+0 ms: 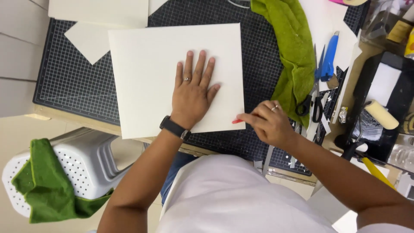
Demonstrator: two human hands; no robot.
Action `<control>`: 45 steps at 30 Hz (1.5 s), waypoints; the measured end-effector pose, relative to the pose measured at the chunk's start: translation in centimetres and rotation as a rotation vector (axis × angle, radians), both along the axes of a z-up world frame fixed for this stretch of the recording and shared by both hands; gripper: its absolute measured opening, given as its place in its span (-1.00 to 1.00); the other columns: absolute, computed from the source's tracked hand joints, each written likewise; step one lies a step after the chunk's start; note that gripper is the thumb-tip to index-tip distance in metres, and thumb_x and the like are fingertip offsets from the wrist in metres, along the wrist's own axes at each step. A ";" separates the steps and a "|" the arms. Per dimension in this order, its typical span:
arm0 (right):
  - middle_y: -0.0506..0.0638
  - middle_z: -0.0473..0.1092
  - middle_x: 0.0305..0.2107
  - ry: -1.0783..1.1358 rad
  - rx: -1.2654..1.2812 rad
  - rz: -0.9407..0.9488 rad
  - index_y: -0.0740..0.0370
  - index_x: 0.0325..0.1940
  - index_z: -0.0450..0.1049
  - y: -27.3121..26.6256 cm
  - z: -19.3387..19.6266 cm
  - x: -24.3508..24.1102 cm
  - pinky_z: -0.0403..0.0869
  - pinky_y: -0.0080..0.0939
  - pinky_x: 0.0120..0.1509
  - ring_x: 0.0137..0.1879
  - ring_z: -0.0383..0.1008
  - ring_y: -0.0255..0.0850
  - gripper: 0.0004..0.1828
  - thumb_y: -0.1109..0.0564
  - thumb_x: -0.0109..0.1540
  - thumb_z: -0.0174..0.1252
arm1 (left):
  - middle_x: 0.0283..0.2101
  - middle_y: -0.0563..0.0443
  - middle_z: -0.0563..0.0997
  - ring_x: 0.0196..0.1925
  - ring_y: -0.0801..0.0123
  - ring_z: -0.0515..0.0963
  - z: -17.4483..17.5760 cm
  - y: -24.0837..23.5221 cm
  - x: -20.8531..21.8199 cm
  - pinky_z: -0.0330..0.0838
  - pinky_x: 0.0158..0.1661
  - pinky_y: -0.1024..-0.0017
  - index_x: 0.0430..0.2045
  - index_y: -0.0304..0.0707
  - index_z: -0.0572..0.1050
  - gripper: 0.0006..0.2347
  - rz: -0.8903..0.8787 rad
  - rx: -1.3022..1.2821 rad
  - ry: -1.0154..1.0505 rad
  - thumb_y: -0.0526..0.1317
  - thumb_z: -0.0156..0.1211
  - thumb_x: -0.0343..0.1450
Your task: Applying and smoothing a white paper sheet onto a cardboard box using a hand scraper.
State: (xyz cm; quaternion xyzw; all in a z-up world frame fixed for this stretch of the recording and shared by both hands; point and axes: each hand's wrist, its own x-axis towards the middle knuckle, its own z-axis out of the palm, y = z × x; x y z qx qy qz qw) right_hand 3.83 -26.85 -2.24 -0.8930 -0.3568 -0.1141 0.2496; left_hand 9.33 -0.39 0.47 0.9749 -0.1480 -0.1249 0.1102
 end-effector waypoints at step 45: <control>-0.11 0.16 -0.37 -0.180 0.129 -0.104 0.04 0.15 0.57 1.1 -1.2 12.9 0.26 -0.04 -0.10 -0.22 0.25 -0.08 -0.75 0.02 0.45 0.09 | 0.62 0.03 -0.35 0.60 0.03 -0.51 0.3 -0.1 0.1 -0.60 0.48 0.05 0.56 0.10 -0.21 -0.43 -0.011 0.016 0.021 0.17 -0.44 0.62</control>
